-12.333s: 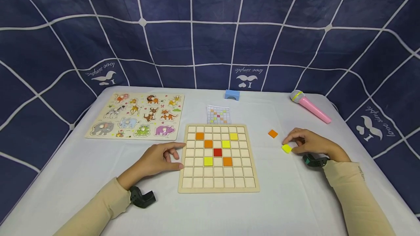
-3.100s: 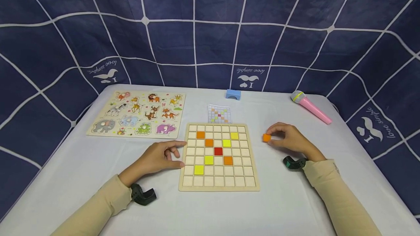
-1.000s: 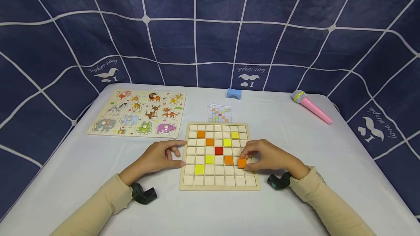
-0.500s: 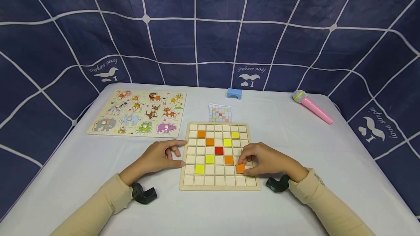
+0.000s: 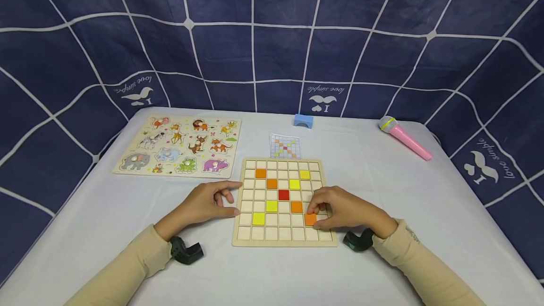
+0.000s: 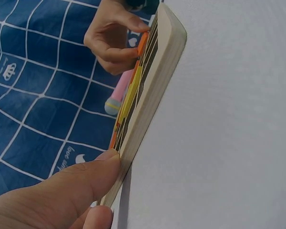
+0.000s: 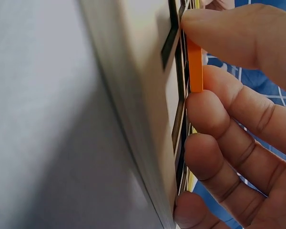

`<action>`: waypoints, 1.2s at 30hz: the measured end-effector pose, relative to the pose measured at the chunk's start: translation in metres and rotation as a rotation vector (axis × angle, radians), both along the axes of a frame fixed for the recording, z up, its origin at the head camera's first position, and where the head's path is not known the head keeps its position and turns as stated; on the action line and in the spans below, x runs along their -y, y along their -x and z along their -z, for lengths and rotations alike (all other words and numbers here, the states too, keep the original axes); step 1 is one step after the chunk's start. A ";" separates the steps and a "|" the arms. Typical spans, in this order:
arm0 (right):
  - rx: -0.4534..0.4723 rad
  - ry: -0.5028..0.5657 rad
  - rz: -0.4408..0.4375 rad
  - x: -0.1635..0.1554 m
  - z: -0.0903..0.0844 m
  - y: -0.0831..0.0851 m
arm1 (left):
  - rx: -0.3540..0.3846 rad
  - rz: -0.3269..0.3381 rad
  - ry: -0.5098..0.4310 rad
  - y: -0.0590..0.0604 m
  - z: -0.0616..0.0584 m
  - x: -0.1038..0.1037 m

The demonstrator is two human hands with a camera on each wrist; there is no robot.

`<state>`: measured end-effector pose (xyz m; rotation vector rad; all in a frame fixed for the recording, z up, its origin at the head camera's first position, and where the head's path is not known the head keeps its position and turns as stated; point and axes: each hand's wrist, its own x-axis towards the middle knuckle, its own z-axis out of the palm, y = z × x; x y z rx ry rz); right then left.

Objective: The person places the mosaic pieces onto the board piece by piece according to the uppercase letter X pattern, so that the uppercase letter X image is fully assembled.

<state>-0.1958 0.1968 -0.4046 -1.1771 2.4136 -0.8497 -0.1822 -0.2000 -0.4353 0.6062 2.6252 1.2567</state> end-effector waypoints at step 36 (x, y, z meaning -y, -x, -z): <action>-0.317 0.115 0.409 -0.035 -0.001 0.014 | -0.003 -0.027 -0.028 -0.006 -0.003 -0.001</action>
